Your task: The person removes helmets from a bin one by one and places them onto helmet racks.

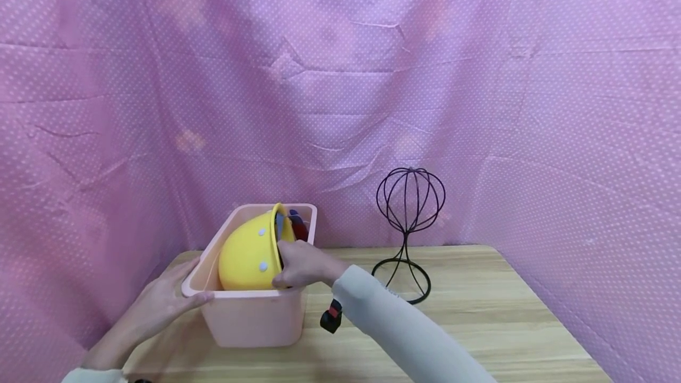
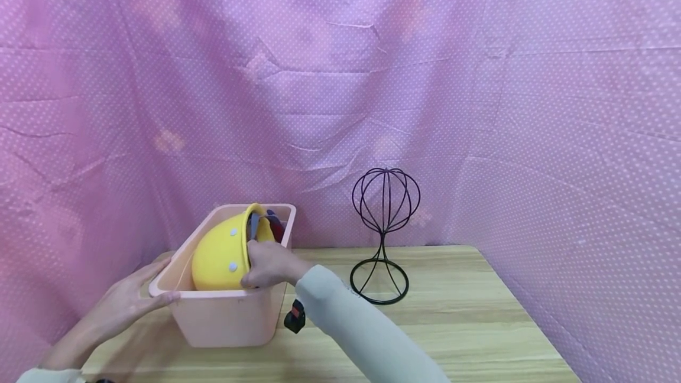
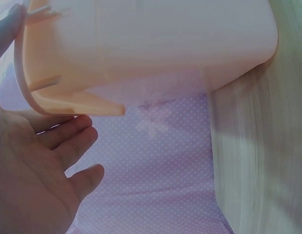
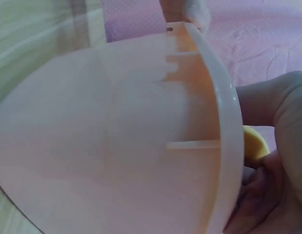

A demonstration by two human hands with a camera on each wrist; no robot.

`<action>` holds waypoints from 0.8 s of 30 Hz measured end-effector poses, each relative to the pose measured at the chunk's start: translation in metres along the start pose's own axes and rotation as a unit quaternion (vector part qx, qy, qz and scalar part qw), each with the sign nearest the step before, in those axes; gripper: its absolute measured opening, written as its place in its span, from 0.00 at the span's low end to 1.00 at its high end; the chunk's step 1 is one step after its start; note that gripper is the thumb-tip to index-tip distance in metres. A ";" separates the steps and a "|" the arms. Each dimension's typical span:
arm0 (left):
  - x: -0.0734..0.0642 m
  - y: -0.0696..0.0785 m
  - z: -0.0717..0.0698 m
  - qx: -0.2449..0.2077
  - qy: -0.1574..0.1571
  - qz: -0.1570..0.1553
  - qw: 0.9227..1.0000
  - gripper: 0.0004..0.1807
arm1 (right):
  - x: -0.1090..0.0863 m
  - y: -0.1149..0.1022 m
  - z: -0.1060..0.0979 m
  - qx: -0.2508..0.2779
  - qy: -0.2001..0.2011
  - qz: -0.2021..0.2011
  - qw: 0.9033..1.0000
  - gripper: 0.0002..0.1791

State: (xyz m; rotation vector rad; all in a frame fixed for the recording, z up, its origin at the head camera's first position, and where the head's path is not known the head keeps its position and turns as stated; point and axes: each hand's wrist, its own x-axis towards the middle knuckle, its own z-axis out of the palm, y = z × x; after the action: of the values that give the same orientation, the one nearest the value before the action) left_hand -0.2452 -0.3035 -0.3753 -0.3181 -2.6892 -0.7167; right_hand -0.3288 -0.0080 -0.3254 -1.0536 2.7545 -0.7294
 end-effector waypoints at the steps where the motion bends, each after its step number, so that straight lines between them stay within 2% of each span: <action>1: -0.001 0.000 0.000 0.000 -0.001 -0.003 1.000 0.48 | 0.000 0.000 0.001 0.016 0.004 0.011 1.000 0.20; 3: -0.003 -0.001 0.000 0.002 -0.003 -0.008 1.000 0.48 | -0.001 0.000 0.004 0.051 0.015 0.033 0.998 0.21; 9: -0.002 0.000 -0.001 0.007 0.011 -0.010 1.000 0.48 | -0.004 0.002 0.008 0.134 0.061 0.061 0.987 0.26; 12: -0.001 0.001 0.000 0.005 0.015 -0.010 1.000 0.48 | -0.005 0.004 0.007 0.159 0.062 0.066 0.983 0.26; 18: -0.001 0.001 -0.001 0.006 0.005 -0.013 1.000 0.48 | -0.004 0.004 0.005 0.164 0.049 0.056 0.984 0.29; 21: 0.000 0.002 -0.002 0.006 0.002 -0.011 1.000 0.48 | -0.003 0.002 0.004 0.161 0.058 0.065 0.983 0.30; 24: 0.000 0.002 -0.004 0.006 -0.002 -0.009 1.000 0.48 | -0.002 0.001 0.004 0.172 0.075 0.083 0.979 0.31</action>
State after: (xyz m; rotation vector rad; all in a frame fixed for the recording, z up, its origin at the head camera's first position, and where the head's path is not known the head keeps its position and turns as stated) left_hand -0.2433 -0.3039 -0.3716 -0.2928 -2.7028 -0.7047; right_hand -0.3269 -0.0075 -0.3301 -0.7147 2.6527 -1.2466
